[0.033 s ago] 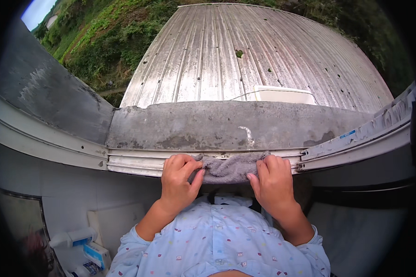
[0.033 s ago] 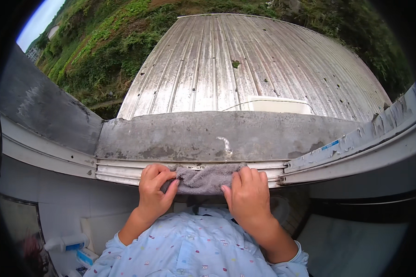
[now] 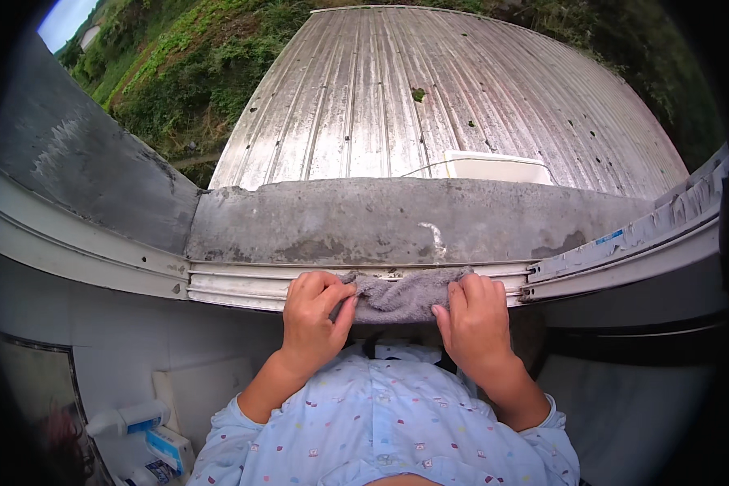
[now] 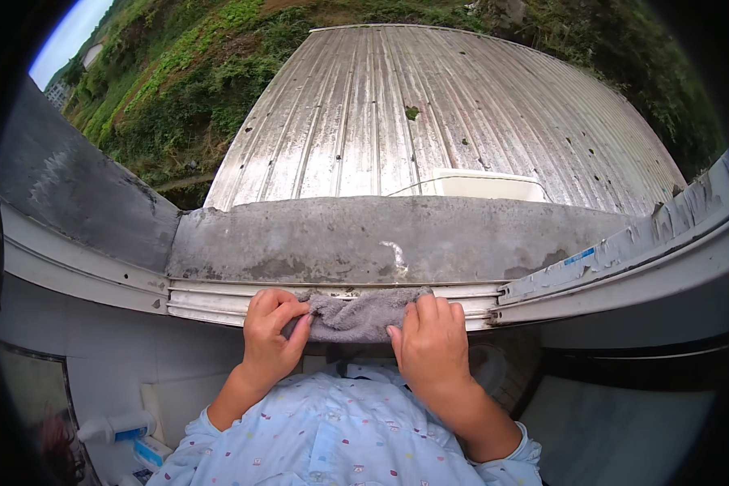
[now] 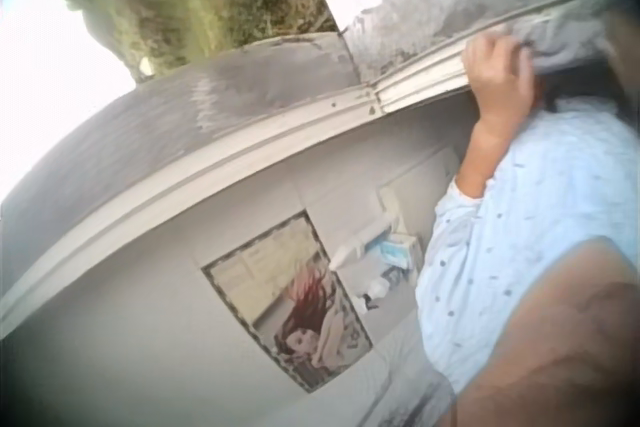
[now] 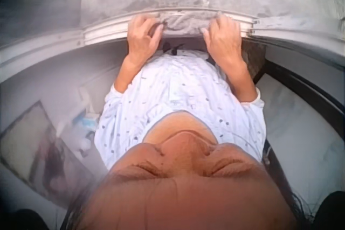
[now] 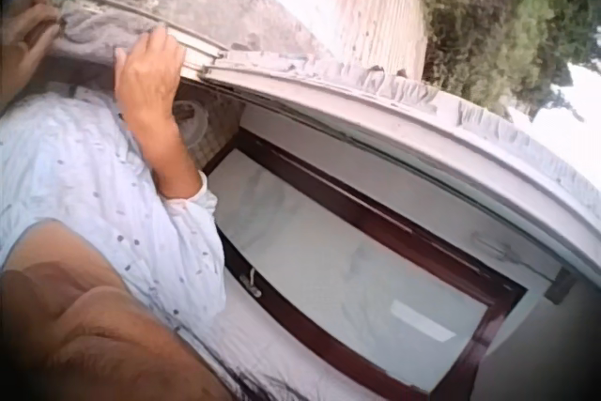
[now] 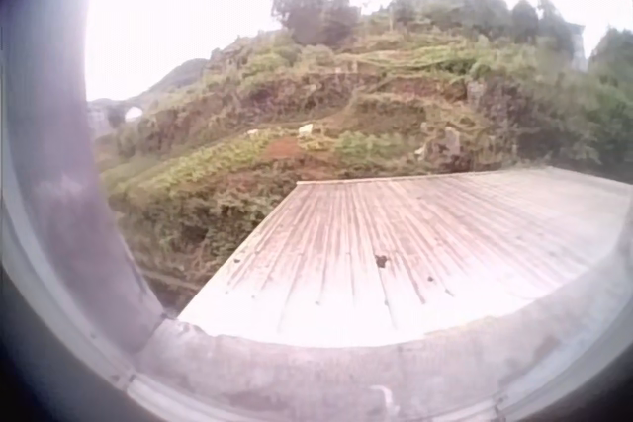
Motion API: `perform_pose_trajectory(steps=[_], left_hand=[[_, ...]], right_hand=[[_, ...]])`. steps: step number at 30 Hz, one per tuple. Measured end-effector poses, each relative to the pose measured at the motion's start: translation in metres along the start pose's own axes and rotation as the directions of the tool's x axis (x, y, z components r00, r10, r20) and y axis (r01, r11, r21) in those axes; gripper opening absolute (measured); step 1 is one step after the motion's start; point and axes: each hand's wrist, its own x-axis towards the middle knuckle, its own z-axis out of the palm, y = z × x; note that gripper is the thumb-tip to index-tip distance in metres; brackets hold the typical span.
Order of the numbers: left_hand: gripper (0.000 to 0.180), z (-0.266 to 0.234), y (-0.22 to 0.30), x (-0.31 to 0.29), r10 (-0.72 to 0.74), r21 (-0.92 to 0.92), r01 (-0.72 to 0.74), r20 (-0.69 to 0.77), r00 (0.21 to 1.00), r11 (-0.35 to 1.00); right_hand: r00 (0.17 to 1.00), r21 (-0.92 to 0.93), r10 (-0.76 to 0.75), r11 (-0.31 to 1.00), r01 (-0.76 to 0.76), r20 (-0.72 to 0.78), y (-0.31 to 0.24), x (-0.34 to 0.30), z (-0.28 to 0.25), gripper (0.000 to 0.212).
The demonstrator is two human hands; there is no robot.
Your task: The person wipes the window frame and sill with a cloth, moving along the lower and side edges. The person opens and closes the window during the process and continues wiping the frame and sill.
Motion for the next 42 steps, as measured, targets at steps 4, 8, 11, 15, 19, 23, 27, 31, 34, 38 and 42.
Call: perform_pose_trajectory(steps=[4,8,11,15,19,23,27,31,34,38,42], left_hand=[[0.02,0.0,-0.008,-0.002,-0.001,-0.054,-0.001,-0.028,1.0,0.999],[0.019,-0.004,-0.015,-0.004,-0.02,-0.084,0.015,-0.056,0.998,0.996],[0.019,-0.011,-0.02,-0.003,-0.028,-0.077,0.023,-0.065,0.997,0.997],[0.018,-0.027,-0.032,-0.003,-0.056,-0.053,0.05,-0.114,0.992,0.997],[0.017,-0.046,-0.055,-0.01,-0.104,0.015,0.107,-0.151,0.983,0.994],[0.017,-0.063,-0.069,-0.021,-0.179,0.048,0.193,-0.207,0.962,0.98],[0.02,-0.075,-0.084,-0.028,-0.23,0.081,0.262,-0.283,0.931,0.962],[0.019,-0.092,-0.091,-0.036,-0.278,0.138,0.341,-0.342,0.897,0.93],[0.017,-0.095,-0.094,-0.042,-0.446,-0.025,0.471,-0.366,0.817,0.882],[0.019,-0.107,-0.099,-0.044,-0.273,0.203,0.319,-0.226,0.935,0.926],[0.019,-0.117,-0.088,-0.03,-0.134,0.284,0.148,-0.069,0.989,0.947]], right_hand=[[0.999,-0.039,-0.011,0.999,0.009,-0.049,-0.01,0.002,0.014,0.026],[0.995,-0.071,-0.05,0.996,0.044,-0.087,-0.021,0.006,0.027,0.016],[0.991,-0.076,-0.079,0.995,0.071,-0.106,-0.034,0.013,0.035,0.01],[0.988,-0.077,-0.116,0.991,0.108,-0.099,-0.049,0.022,0.045,0.009],[0.981,-0.039,-0.176,0.984,0.174,-0.076,-0.071,0.035,0.054,0.013],[0.972,0.046,-0.236,0.971,0.235,0.012,-0.098,0.049,0.06,0.017],[0.947,0.049,-0.321,0.946,0.32,0.016,-0.118,0.064,0.069,0.014],[0.924,0.098,-0.381,0.918,0.383,-0.037,-0.134,0.075,0.085,0.013],[0.908,0.109,-0.418,0.902,0.418,-0.018,-0.148,0.083,0.092,0.013],[0.902,0.16,-0.431,0.89,0.427,-0.011,-0.165,0.092,0.098,0.015],[0.917,0.312,-0.4,0.872,0.377,0.011,-0.18,0.1,0.106,0.025]])
